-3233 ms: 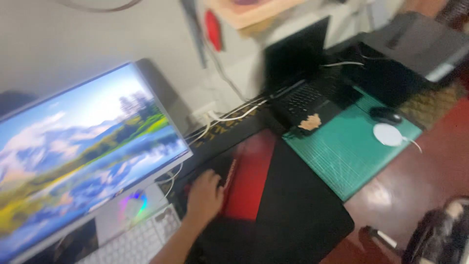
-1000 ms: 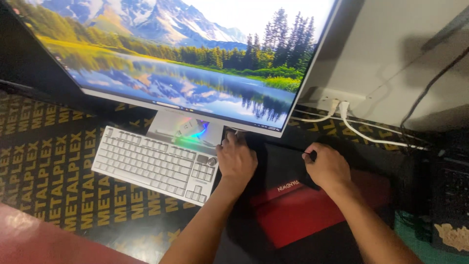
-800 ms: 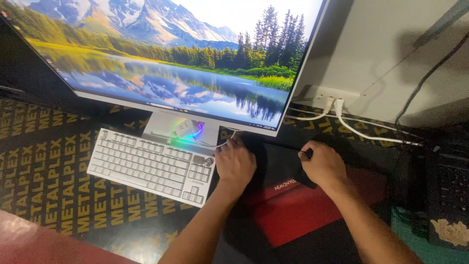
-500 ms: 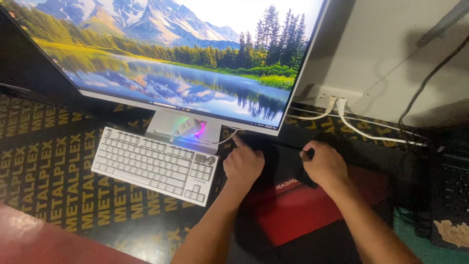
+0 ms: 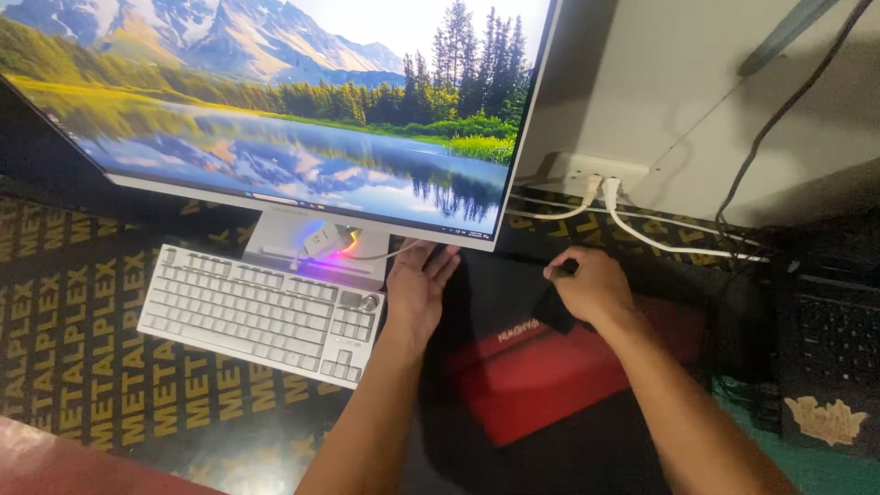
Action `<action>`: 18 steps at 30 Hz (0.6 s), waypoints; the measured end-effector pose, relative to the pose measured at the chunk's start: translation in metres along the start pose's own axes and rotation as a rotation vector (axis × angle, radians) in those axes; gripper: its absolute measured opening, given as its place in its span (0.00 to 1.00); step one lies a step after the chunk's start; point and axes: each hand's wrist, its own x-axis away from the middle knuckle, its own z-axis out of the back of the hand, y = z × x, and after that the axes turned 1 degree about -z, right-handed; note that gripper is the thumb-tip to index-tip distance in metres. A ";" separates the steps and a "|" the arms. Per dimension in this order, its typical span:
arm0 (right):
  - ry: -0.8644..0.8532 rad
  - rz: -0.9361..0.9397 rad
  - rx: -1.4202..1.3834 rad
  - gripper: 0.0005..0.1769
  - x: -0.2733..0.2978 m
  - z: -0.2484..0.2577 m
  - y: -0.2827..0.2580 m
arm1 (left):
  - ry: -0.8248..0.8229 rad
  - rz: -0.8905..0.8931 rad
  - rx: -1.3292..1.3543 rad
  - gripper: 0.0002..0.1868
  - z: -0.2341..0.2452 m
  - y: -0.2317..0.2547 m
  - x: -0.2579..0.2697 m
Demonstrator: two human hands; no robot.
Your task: Wiping the exterior of a PC case, a keyboard, a computer mouse, and a pair of headphones with a cloth.
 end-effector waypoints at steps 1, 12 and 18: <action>0.006 0.015 -0.013 0.11 -0.004 -0.001 0.003 | -0.053 -0.008 0.056 0.22 0.005 -0.001 -0.001; 0.286 0.110 0.006 0.08 -0.036 -0.014 -0.006 | -0.040 -0.019 -0.018 0.24 0.004 0.010 0.006; 0.394 0.098 0.072 0.08 -0.045 -0.021 -0.003 | 0.020 0.023 -0.079 0.26 -0.001 0.004 0.010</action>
